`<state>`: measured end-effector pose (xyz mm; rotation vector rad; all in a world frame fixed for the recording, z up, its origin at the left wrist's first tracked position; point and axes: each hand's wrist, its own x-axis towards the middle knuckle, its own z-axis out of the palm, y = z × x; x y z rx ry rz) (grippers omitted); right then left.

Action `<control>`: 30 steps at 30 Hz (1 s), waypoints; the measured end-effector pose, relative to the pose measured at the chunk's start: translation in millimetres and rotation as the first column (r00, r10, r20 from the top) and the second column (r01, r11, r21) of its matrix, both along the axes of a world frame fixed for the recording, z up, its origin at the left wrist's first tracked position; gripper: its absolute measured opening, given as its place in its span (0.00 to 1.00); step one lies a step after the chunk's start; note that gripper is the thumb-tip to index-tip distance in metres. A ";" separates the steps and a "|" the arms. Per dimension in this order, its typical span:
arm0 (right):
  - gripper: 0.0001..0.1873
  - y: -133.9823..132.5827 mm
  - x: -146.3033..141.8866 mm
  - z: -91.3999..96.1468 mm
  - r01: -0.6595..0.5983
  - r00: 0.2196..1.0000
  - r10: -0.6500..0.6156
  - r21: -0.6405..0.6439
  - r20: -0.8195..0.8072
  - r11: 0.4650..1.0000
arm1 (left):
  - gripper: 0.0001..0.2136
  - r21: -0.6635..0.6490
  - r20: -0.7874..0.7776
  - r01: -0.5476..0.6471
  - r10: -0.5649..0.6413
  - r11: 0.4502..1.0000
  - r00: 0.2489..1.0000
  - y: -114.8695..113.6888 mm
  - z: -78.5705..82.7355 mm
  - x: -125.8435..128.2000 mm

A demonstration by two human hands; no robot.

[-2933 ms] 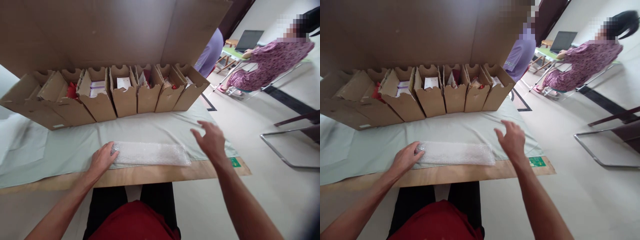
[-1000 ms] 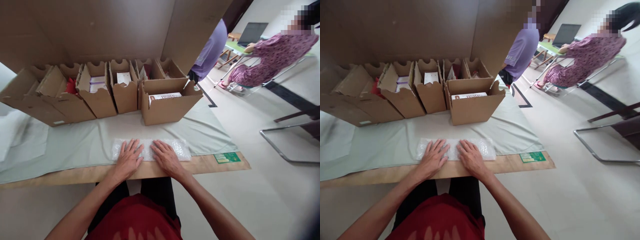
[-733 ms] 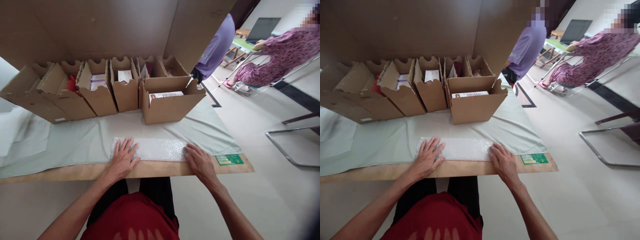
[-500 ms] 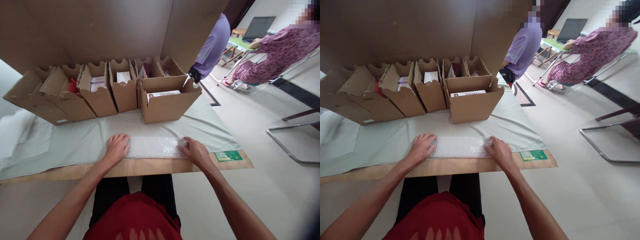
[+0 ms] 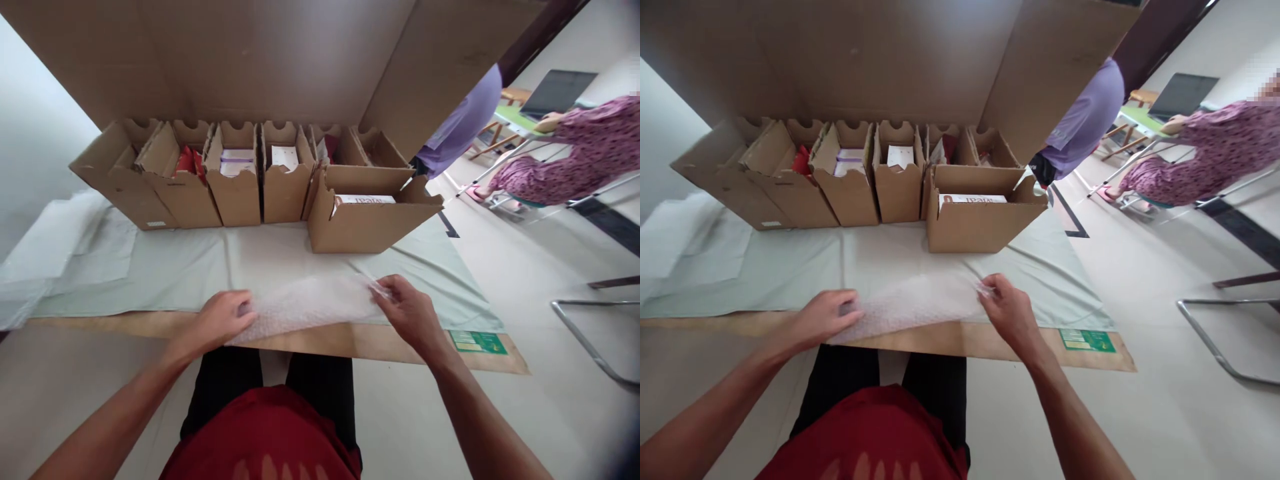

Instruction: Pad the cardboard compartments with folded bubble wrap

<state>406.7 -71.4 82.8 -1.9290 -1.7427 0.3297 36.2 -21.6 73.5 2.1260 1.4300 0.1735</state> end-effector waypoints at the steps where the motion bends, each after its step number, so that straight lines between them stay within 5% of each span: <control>1: 0.08 3.3 -14.2 6.9 -0.054 0.998 0.051 0.067 0.045 0.996 | 0.11 -0.060 0.067 -0.084 0.088 0.995 0.994 -16.6 -3.9 -13.5; 4: 0.15 30.0 -66.6 23.1 -0.279 0.945 0.219 0.249 0.244 0.927 | 0.16 -0.338 0.262 -0.312 0.407 0.888 0.875 -65.6 -24.3 -44.9; 8: 0.22 108.1 -135.7 22.5 -0.483 0.795 0.351 0.166 0.495 0.859 | 0.22 -0.670 0.341 -0.379 0.719 0.638 0.606 -104.4 -53.9 -43.7; 11: 0.23 163.9 -163.4 8.1 -0.520 0.738 0.422 0.045 0.527 0.853 | 0.24 -0.725 0.427 -0.354 0.789 0.591 0.442 -103.9 -63.8 -19.1; 13: 0.25 175.8 -163.8 -2.5 -0.505 0.757 0.436 0.012 0.487 0.863 | 0.24 -0.731 0.487 -0.314 0.786 0.606 0.381 -96.7 -64.7 -3.6; 17: 0.29 115.0 -127.9 -19.2 -0.546 0.795 0.511 0.018 0.325 0.838 | 0.21 -0.777 0.543 -0.205 0.798 0.595 0.260 -90.5 -60.4 11.5; 20: 0.33 29.8 -100.8 -28.9 -0.672 0.715 0.655 -0.017 0.247 0.740 | 0.24 -0.864 0.463 -0.133 0.871 0.485 0.166 -94.6 -53.7 15.3; 23: 0.34 -33.0 -101.2 -44.4 -0.687 0.695 0.672 -0.043 0.256 0.726 | 0.28 -0.908 0.404 -0.074 0.908 0.413 0.110 -97.7 -44.3 20.7; 26: 0.30 -49.5 -121.2 -62.1 -0.626 0.764 0.583 0.099 0.276 0.773 | 0.30 -0.909 0.407 -0.049 0.906 0.415 0.120 -98.6 -36.0 27.3; 30: 0.22 -32.6 -138.7 -70.3 -0.462 0.881 0.377 0.342 0.287 0.818 | 0.30 -0.896 0.418 -0.077 0.889 0.437 0.187 -102.8 -33.8 28.2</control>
